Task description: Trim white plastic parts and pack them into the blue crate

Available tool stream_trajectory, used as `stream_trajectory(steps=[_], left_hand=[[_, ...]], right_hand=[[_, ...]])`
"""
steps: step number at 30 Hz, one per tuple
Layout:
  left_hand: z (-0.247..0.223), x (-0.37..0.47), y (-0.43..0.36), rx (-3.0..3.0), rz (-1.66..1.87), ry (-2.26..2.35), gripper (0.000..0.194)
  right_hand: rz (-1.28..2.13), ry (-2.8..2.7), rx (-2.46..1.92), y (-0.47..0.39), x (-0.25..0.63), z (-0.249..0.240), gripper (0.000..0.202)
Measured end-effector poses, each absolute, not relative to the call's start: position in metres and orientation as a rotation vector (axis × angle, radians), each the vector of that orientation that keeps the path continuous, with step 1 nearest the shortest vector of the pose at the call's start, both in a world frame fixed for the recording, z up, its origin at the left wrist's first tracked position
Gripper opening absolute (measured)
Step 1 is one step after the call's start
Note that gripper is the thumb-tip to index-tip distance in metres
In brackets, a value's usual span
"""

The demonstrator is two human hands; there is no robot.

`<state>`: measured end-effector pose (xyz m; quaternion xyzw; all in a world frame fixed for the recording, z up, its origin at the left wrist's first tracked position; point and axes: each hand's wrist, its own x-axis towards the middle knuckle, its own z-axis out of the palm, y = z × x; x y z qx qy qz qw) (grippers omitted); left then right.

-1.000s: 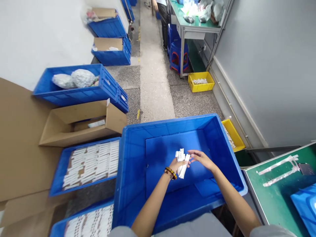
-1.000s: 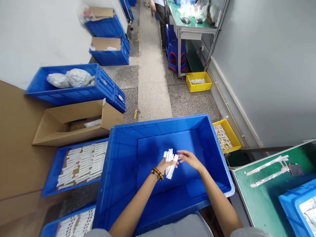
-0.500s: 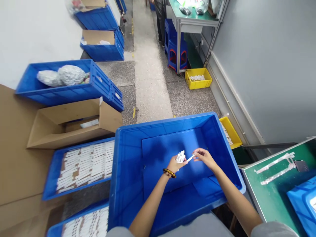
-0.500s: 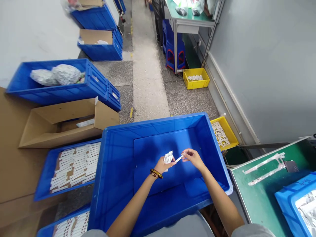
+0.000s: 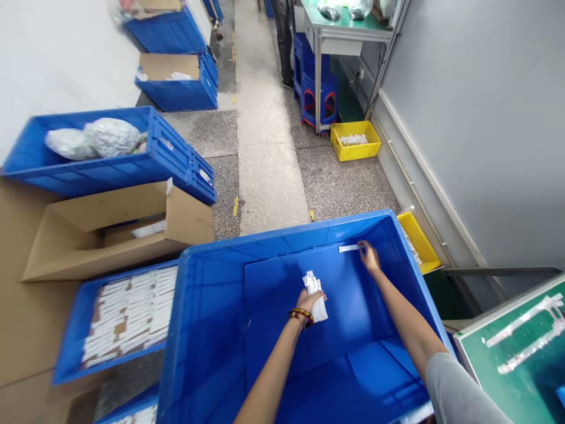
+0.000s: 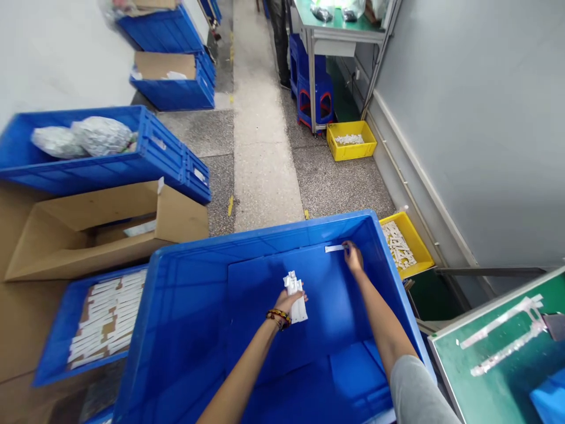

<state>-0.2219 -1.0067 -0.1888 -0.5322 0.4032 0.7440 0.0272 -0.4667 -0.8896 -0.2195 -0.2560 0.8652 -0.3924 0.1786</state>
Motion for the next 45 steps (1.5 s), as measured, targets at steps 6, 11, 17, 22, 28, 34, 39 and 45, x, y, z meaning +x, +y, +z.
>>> stream_trajectory(steps=[6, 11, 17, 22, 28, 34, 39, 45], left_hand=[[-0.211, -0.226, -1.0, -1.519, 2.213, 1.29, 0.011], [-0.228, -0.237, -1.0, -1.526, 2.144, 1.338, 0.014], [-0.23, -0.248, -1.003, -1.507, 2.112, 1.39, 0.02], [-0.232, -0.258, -1.001, -1.513, 2.133, 1.403, 0.019], [-0.243, -0.255, -1.005, -1.706, 2.254, 1.329, 0.021], [-0.247, -0.235, -1.01, -1.746, 2.289, 1.23, 0.022], [-0.249, -0.236, -1.003, -1.734, 2.342, 1.132, 0.022], [-0.246, -0.243, -0.994, -1.67, 2.468, 1.019, 0.031]], right_hand=[[-0.934, 2.58, -0.831, -0.895, -0.456, -0.245, 0.043], [-0.823, 2.502, -0.921, -0.884, -0.441, -0.247, 0.043], [-0.919, 2.354, -0.877, -0.884, -0.441, -0.237, 0.044], [-0.994, 1.981, -0.91, -0.888, -0.402, -0.24, 0.042], [-1.046, 2.158, -0.728, -0.878, -0.434, -0.25, 0.051], [-0.882, 2.56, -0.604, -0.878, -0.444, -0.247, 0.055], [-0.665, 2.487, -0.93, -0.878, -0.409, -0.241, 0.044], [-0.411, 2.663, -0.98, -0.881, -0.425, -0.247, 0.05]])
